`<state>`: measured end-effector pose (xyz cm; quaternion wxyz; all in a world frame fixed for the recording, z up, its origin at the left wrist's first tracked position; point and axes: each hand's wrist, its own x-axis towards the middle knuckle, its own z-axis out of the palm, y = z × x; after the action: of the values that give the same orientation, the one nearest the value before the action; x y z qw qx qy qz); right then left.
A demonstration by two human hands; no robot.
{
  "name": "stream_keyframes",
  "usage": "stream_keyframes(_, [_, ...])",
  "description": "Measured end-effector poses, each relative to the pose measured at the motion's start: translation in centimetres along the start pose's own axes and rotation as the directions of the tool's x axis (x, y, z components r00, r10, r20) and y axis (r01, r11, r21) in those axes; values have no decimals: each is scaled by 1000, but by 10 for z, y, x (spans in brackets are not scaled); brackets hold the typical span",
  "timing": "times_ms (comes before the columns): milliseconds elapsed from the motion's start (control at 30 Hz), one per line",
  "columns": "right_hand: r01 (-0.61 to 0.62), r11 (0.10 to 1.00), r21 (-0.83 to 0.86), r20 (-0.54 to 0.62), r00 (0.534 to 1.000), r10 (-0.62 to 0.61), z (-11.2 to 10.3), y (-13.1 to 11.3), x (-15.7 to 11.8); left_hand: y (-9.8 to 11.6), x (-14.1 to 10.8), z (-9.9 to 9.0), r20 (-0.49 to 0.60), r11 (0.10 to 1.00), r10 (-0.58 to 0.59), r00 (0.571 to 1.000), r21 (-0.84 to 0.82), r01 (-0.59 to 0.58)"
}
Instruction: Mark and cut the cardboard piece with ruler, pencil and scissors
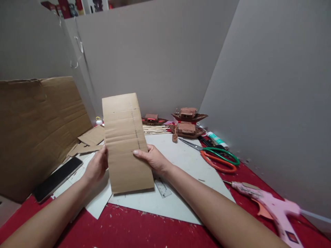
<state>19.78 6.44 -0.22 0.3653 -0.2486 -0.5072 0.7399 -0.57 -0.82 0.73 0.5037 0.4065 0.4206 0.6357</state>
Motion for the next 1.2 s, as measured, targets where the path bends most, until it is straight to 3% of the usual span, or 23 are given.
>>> stream_keyframes(167, [-5,1000,9,20,1000,5,2,-4,0,-2,-11,6,147,997,-37,988,68,27])
stream_keyframes(467, [32,998,56,-21,999,-31,-3,-8,4,6,-17,10,276,986,-90,957,161,46])
stream_keyframes(800, [42,997,72,-61,997,-38,1,-9,1,6,-17,9,292,980,-122,949,185,70])
stream_keyframes(1200, [220,975,37,-95,972,-216,11,-7,-2,0,-16,8,319,980,-179,931,140,141])
